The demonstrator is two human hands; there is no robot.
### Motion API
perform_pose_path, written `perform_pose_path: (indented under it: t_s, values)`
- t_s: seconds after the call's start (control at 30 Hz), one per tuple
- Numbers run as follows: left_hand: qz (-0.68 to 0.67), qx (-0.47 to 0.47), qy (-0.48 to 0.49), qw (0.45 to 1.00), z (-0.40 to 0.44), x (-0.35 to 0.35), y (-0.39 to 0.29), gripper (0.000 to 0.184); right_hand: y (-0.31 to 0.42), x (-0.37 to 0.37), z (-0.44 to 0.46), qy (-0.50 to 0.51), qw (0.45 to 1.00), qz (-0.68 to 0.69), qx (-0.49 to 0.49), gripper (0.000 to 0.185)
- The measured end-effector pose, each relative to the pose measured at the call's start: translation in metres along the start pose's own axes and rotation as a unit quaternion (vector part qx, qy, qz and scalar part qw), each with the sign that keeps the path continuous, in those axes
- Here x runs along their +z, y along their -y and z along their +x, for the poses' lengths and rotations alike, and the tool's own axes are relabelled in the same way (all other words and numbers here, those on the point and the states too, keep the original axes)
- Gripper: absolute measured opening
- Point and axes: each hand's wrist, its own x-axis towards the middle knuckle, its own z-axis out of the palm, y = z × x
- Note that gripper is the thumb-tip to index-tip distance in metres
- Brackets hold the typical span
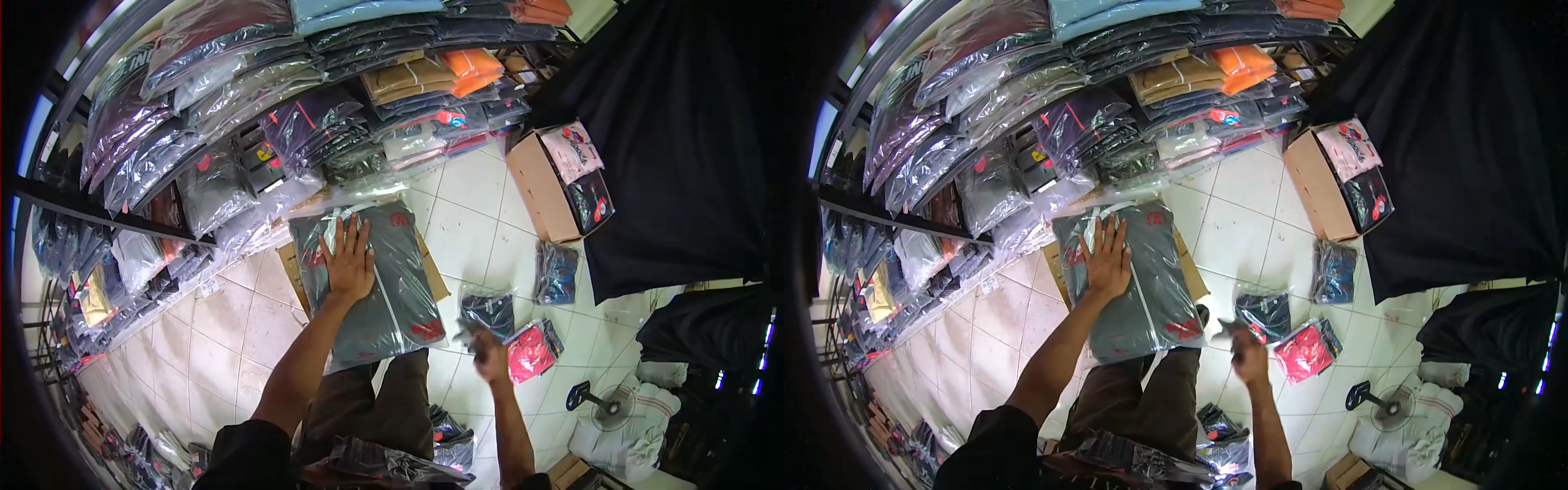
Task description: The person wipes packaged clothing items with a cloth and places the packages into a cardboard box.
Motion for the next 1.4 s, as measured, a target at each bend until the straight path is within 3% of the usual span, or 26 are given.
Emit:
perform_pose_path:
  t_s: [0.1, 0.17, 0.2, 0.23, 0.27, 0.33, 0.4, 0.47, 0.53, 0.67, 0.8, 0.83, 0.87, 0.93, 0.97, 1.0, 1.03, 1.07, 1.13, 1.17, 1.2, 1.27, 1.3, 1.33, 1.37, 1.4]
  values:
    - [-0.031, 0.026, -0.014, 0.999, 0.003, 0.004, 0.012, 0.056, 0.056, -0.010, 0.052, -0.212, 0.970, 0.071, -0.096, 0.037]
    - [-0.063, 0.057, -0.006, 0.996, 0.001, -0.006, 0.023, 0.052, 0.122, -0.011, 0.082, -0.210, 0.959, 0.098, -0.165, 0.036]
    - [-0.049, 0.070, 0.014, 0.996, 0.003, -0.015, 0.025, 0.051, 0.137, 0.005, 0.091, -0.183, 0.960, 0.114, -0.177, 0.040]
    - [-0.035, 0.082, 0.033, 0.995, 0.005, -0.023, 0.029, 0.051, 0.139, 0.034, 0.087, -0.102, 0.981, 0.095, -0.135, 0.062]
    - [-0.021, 0.106, 0.026, 0.994, 0.007, -0.019, 0.037, 0.050, 0.153, 0.058, 0.084, 0.034, 0.997, 0.046, -0.045, 0.062]
    - [0.007, 0.128, 0.029, 0.991, 0.006, -0.017, 0.043, 0.050, 0.166, 0.106, 0.058, -0.069, 0.983, 0.048, -0.165, 0.054]
    - [0.006, 0.162, 0.038, 0.986, 0.006, -0.015, 0.048, 0.048, 0.178, 0.107, 0.039, -0.012, 0.954, 0.012, -0.299, 0.047]
    - [-0.011, 0.146, 0.041, 0.988, 0.004, -0.018, 0.045, 0.048, 0.179, 0.101, 0.020, 0.023, 0.939, -0.014, -0.343, 0.046]
    - [-0.012, 0.137, 0.057, 0.989, 0.003, -0.021, 0.041, 0.047, 0.167, 0.084, 0.016, 0.176, 0.891, -0.036, -0.418, 0.047]
    - [-0.063, 0.148, 0.038, 0.986, 0.001, -0.028, 0.046, 0.049, 0.154, 0.036, 0.021, 0.292, 0.888, 0.150, -0.322, 0.053]
    - [-0.108, 0.019, -0.061, 0.992, -0.057, -0.056, 0.052, 0.071, 0.158, 0.011, 0.070, 0.114, 0.965, 0.153, -0.181, 0.043]
    - [-0.163, -0.004, -0.070, 0.984, -0.082, -0.073, 0.051, 0.077, 0.177, 0.008, 0.087, 0.068, 0.955, 0.143, -0.252, 0.043]
    - [-0.218, -0.026, -0.080, 0.972, -0.107, -0.090, 0.051, 0.084, 0.194, 0.009, 0.102, 0.021, 0.937, 0.135, -0.322, 0.043]
    - [-0.224, -0.137, -0.058, 0.963, -0.172, -0.092, 0.063, 0.095, 0.205, 0.035, 0.105, 0.090, 0.891, -0.056, -0.441, 0.043]
    - [-0.250, -0.214, -0.017, 0.944, -0.212, -0.072, 0.074, 0.099, 0.214, 0.044, 0.106, 0.197, 0.852, -0.058, -0.482, 0.042]
    - [-0.287, -0.313, 0.045, 0.904, -0.237, -0.063, 0.077, 0.099, 0.216, 0.065, 0.103, 0.210, 0.813, -0.044, -0.542, 0.047]
    - [-0.364, -0.387, 0.077, 0.844, -0.261, -0.048, 0.079, 0.079, 0.227, 0.080, 0.098, 0.221, 0.768, -0.031, -0.600, 0.053]
    - [-0.568, -0.358, 0.077, 0.737, -0.288, -0.008, 0.098, 0.045, 0.231, 0.087, 0.093, 0.277, 0.732, -0.067, -0.619, 0.046]
    - [-0.490, -0.387, 0.056, 0.779, -0.283, -0.020, 0.080, 0.020, 0.216, 0.125, 0.091, 0.312, 0.659, -0.063, -0.681, 0.038]
    - [-0.407, -0.321, 0.031, 0.854, -0.283, -0.015, 0.080, 0.013, 0.216, 0.137, 0.096, 0.273, 0.623, -0.089, -0.728, 0.033]
    - [-0.410, -0.327, 0.025, 0.851, -0.284, -0.008, 0.079, 0.013, 0.212, 0.145, 0.105, 0.279, 0.616, -0.090, -0.731, 0.033]
    - [-0.506, -0.422, 0.004, 0.752, -0.267, -0.024, 0.064, 0.016, 0.215, 0.148, 0.136, 0.360, 0.555, -0.093, -0.744, 0.028]
    - [-0.509, -0.427, -0.003, 0.747, -0.265, -0.033, 0.060, 0.016, 0.211, 0.153, 0.156, 0.252, 0.536, -0.145, -0.793, 0.026]
    - [-0.527, -0.424, -0.009, 0.736, -0.265, -0.042, 0.056, 0.018, 0.221, 0.144, 0.182, 0.402, 0.668, -0.087, -0.620, 0.026]
    - [-0.544, -0.421, -0.013, 0.726, -0.266, -0.045, 0.053, 0.019, 0.235, 0.130, 0.217, 0.522, 0.753, -0.025, -0.400, 0.027]
    - [-0.553, -0.414, -0.023, 0.723, -0.271, -0.039, 0.052, 0.014, 0.235, 0.128, 0.259, 0.406, 0.763, 0.021, -0.502, 0.027]
